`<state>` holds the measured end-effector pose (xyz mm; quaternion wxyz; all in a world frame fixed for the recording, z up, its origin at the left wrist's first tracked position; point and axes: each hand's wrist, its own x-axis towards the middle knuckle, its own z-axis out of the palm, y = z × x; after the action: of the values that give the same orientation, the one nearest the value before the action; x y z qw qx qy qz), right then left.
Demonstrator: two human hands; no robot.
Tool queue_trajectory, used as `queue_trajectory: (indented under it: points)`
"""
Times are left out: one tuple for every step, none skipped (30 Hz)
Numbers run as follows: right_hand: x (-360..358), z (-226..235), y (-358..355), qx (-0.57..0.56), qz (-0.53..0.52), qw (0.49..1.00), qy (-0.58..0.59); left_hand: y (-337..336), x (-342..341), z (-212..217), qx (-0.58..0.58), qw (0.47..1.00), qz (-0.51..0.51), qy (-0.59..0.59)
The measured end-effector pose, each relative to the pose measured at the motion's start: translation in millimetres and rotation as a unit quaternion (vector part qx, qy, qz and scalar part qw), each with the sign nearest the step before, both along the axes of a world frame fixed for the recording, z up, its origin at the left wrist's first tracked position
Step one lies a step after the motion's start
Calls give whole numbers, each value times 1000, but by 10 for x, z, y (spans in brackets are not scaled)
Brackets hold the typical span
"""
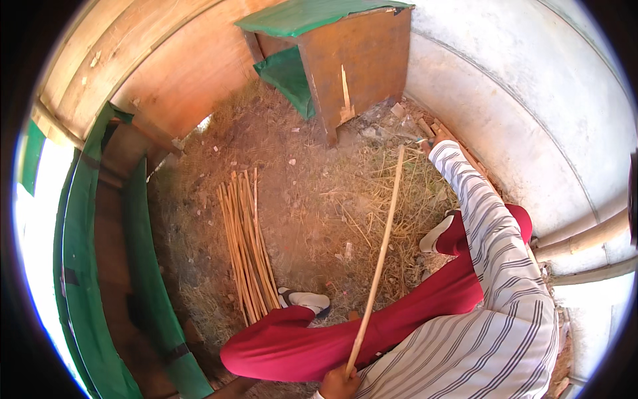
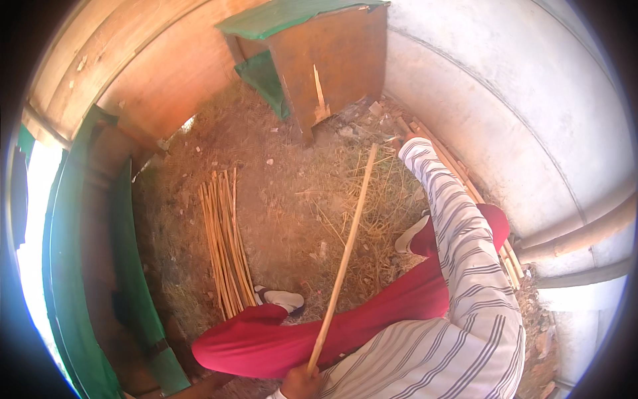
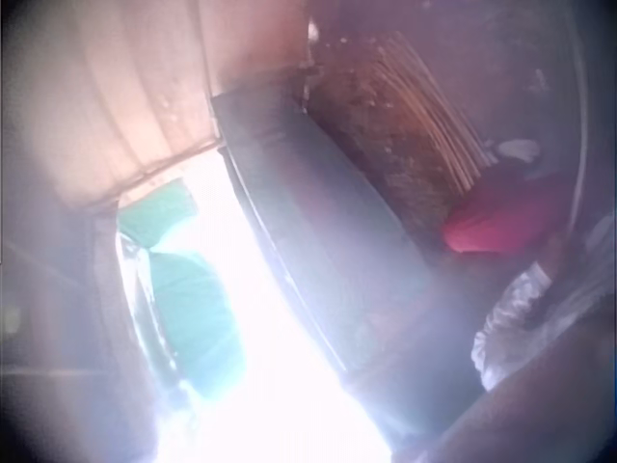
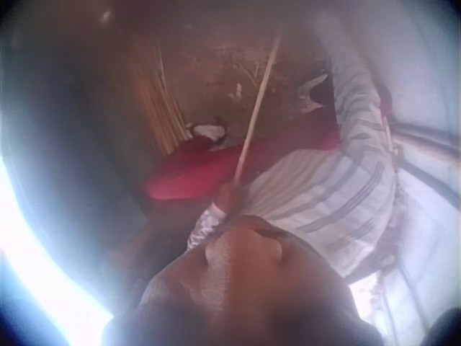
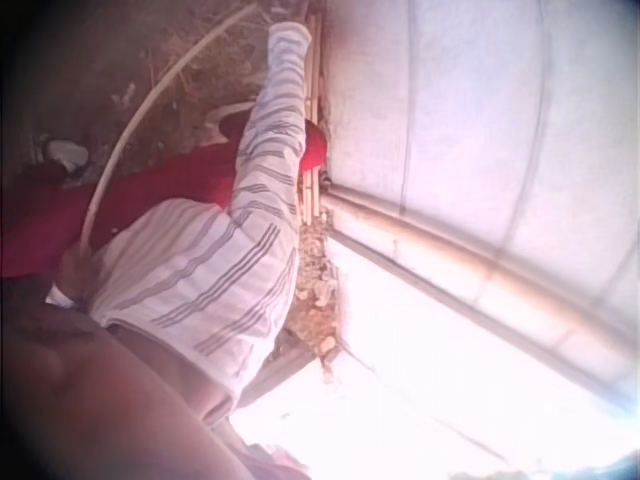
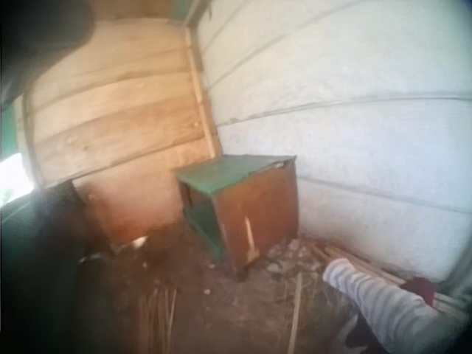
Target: The person sits on the floor and uses a knife to sharpen a long wooden stick. They hold the stick with one hand and scrape the blade along its length to create a pointed tip. The person periodically inspects the stick and continues sharpening until the desired point is achieved.
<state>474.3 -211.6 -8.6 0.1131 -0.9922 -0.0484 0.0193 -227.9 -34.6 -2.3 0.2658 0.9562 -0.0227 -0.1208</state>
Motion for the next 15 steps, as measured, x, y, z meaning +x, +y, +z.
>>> queue_trajectory:
  points:
    - [17,-24,-67,66,-17,998,8,-27,171,187,-77,991,93,55]
    - [147,-121,-167,124,-32,991,34,11,564,567,-152,966,180,105]
    - [345,-318,-292,184,-50,980,57,72,850,805,-222,928,258,153]
    - [476,-469,-329,245,-65,964,82,116,944,821,-229,927,256,150]
    - [466,-563,-120,354,-70,919,161,138,953,814,-234,922,271,147]
    - [471,-615,-80,447,-102,859,227,167,1028,803,-240,921,271,143]
    - [349,-670,-67,528,-99,797,276,181,1108,826,-232,923,275,137]
    - [245,-695,-93,461,-50,836,293,197,1153,820,-248,918,283,123]
    - [98,-695,-64,391,5,869,304,201,1163,806,-264,911,295,112]
    - [-189,-506,48,151,112,945,269,197,1136,790,-279,901,316,103]
    - [-454,-298,180,-99,215,949,210,200,1111,789,-273,898,331,101]
    - [-580,-85,129,-343,284,886,127,203,1156,800,-273,900,328,95]
    - [-573,-78,83,-263,190,927,190,207,1184,793,-273,902,322,93]
    - [-525,-115,67,-176,93,948,248,206,1183,760,-291,891,329,110]
    - [-467,-133,146,-85,3,951,298,217,1163,711,-307,879,343,124]
